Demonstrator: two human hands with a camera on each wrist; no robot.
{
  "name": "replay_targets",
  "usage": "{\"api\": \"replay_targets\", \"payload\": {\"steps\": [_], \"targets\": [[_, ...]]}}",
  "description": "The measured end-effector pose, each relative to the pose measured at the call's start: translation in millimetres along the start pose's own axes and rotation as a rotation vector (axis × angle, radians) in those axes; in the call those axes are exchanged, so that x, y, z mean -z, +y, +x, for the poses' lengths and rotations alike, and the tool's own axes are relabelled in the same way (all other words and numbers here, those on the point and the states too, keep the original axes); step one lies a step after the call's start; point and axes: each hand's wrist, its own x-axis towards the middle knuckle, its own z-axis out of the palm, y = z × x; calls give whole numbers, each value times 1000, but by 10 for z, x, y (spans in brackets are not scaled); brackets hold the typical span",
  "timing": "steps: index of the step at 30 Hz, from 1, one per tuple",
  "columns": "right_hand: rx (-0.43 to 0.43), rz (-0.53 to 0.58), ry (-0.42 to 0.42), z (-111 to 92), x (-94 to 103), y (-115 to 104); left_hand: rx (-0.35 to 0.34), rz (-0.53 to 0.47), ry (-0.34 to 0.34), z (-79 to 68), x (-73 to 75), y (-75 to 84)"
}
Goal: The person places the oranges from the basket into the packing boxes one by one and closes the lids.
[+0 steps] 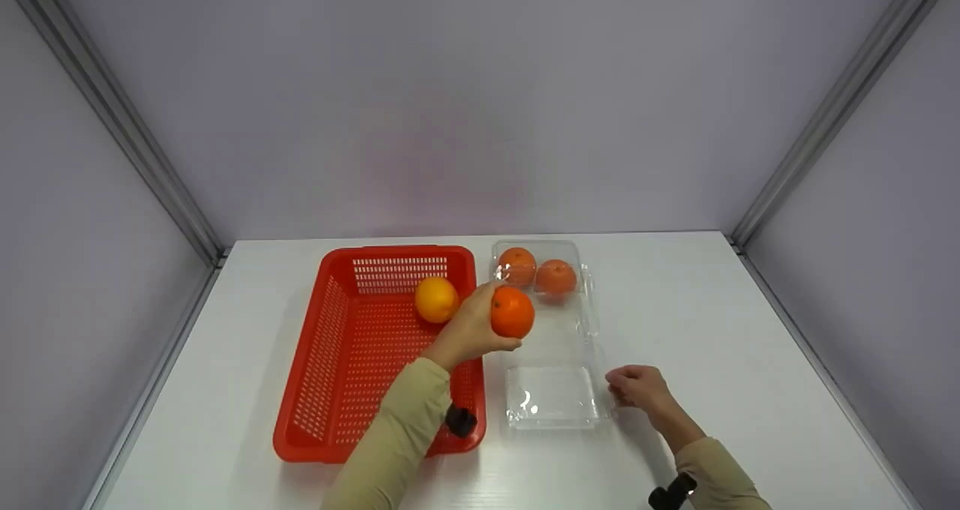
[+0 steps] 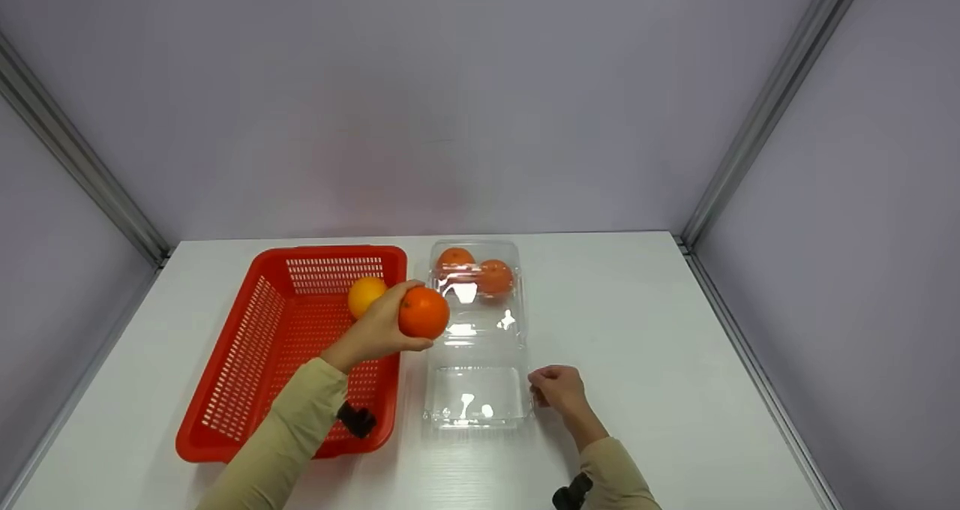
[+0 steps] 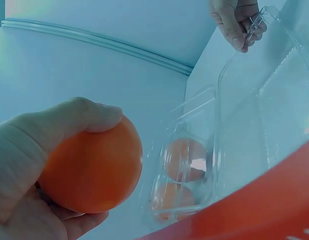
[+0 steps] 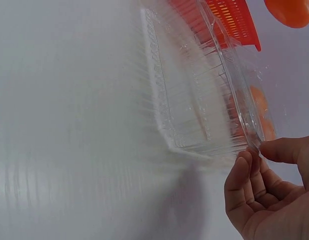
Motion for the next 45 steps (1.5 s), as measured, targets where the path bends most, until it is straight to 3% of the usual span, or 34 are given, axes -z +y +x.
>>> {"api": "replay_targets", "payload": {"steps": [11, 25, 32, 45], "targets": [[-8, 8, 8, 1, -13, -11, 60, -30, -40, 7, -101, -15], [-6, 14, 12, 1, -28, -3, 40, -57, -54, -7, -218, 7], [15, 14, -3, -15, -35, -6, 32, -17, -66, -4, -280, 56], [-8, 10, 8, 10, -39, -14, 31, -43, -100, 9, -467, 123]]}}
